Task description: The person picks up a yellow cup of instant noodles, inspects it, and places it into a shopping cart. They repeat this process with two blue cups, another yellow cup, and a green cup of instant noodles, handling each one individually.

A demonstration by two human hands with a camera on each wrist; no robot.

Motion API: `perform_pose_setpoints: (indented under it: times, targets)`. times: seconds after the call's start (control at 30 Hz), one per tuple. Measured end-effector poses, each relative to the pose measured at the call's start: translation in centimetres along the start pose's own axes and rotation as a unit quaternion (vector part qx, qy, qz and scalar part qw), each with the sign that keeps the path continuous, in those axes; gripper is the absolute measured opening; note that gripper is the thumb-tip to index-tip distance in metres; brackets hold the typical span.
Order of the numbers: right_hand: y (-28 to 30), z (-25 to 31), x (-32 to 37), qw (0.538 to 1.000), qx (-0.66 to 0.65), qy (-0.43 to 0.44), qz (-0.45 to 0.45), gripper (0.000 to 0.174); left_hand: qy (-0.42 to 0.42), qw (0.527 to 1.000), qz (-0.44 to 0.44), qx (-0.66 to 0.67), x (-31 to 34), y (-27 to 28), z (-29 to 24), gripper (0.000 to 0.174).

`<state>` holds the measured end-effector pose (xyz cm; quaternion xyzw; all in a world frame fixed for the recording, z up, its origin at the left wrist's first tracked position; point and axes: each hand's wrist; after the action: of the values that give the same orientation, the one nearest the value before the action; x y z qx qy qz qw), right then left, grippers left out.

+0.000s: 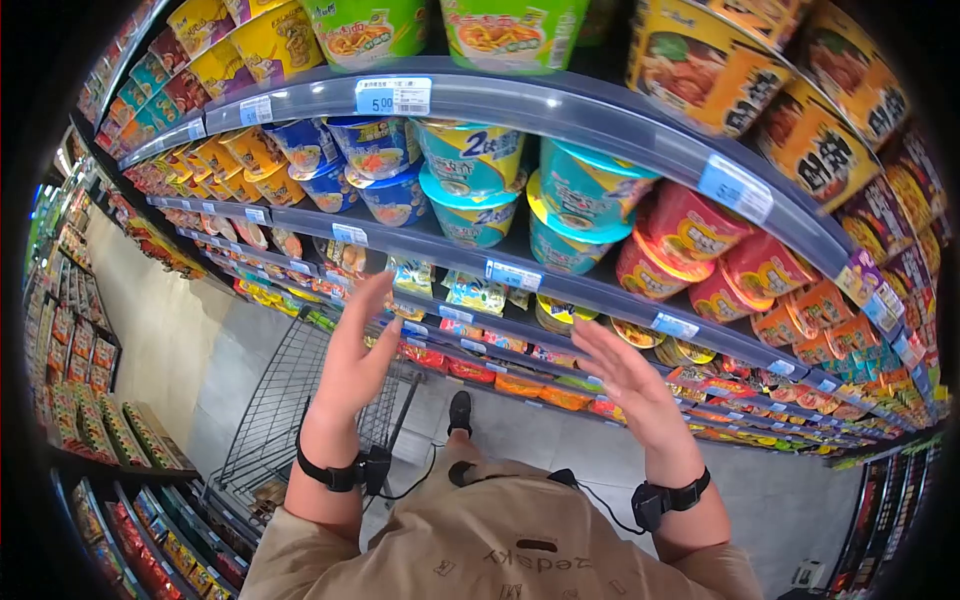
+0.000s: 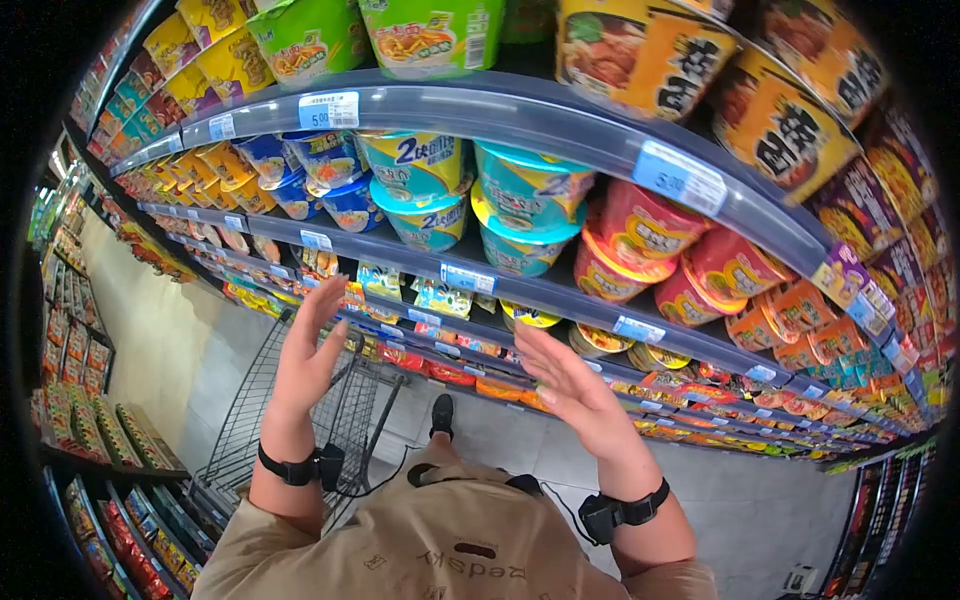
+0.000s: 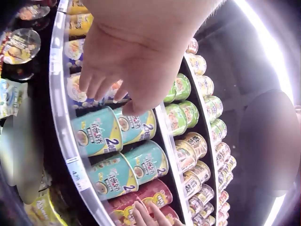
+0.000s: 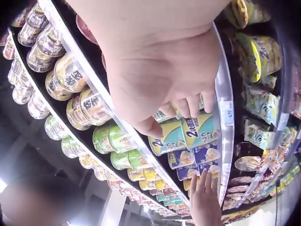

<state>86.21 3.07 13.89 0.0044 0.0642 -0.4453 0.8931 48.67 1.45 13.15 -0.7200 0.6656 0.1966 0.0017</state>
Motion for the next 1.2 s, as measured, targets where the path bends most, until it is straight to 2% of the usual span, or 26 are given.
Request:
perform_pose_setpoints:
  times: [0.1, 0.23, 0.33, 0.53, 0.6, 0.67, 0.73, 0.9, 1.13, 1.2]
  targets:
    - [-0.2, 0.8, -3.8, 0.998, 0.022, 0.053, 0.013, 0.084, -0.052, 0.999, -0.001, -0.004, -4.1, 0.3, -1.2, 0.058]
    - [-1.8, 3.3, -9.3, 0.991, 0.089, 0.088, 0.037, 0.093, -0.114, 0.992, 0.039, 0.022, -9.3, 0.8, -2.6, 0.066]
    - [-3.0, 4.8, -12.6, 0.991, 0.100, 0.090, 0.015, 0.096, -0.128, 0.989, 0.058, 0.040, -12.2, 0.9, -2.4, 0.070]
    - [-3.3, 4.3, -17.0, 0.981, 0.132, 0.131, -0.057, 0.097, -0.151, 0.980, 0.103, 0.073, -15.8, 1.8, 0.0, 0.074]
    - [-3.3, 3.9, -17.4, 0.980, 0.143, 0.128, -0.060, 0.097, -0.116, 0.980, 0.153, 0.047, -16.2, 2.2, -0.9, 0.074]
    - [-3.2, 3.7, -17.4, 0.977, 0.166, 0.111, -0.069, 0.097, -0.124, 0.977, 0.167, 0.043, -16.5, 2.4, -1.0, 0.075]
    - [-3.2, 3.5, -17.2, 0.975, 0.188, 0.092, -0.072, 0.098, -0.172, 0.975, 0.142, -0.004, -16.6, 2.5, -0.8, 0.074]
    - [-2.9, 3.7, -17.1, 0.977, 0.169, 0.121, -0.045, 0.096, -0.195, 0.973, 0.125, 0.003, -16.1, 2.4, -0.5, 0.075]
    - [-2.3, 4.1, -16.1, 0.979, 0.143, 0.146, 0.006, 0.098, -0.151, 0.984, 0.088, 0.038, -13.3, 1.4, -2.5, 0.076]
    - [-2.4, 4.7, -15.3, 0.984, 0.129, 0.126, 0.014, 0.099, -0.144, 0.985, 0.077, 0.049, -12.0, 1.0, -3.1, 0.076]
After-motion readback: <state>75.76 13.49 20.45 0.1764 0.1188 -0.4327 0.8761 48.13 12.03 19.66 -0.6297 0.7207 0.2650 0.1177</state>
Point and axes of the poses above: each hand's wrist, its own x-axis away from the middle knuckle, its own y-axis out of the back of the hand, z = x × y, and after that the axes turned 9 degrees about x, right-handed
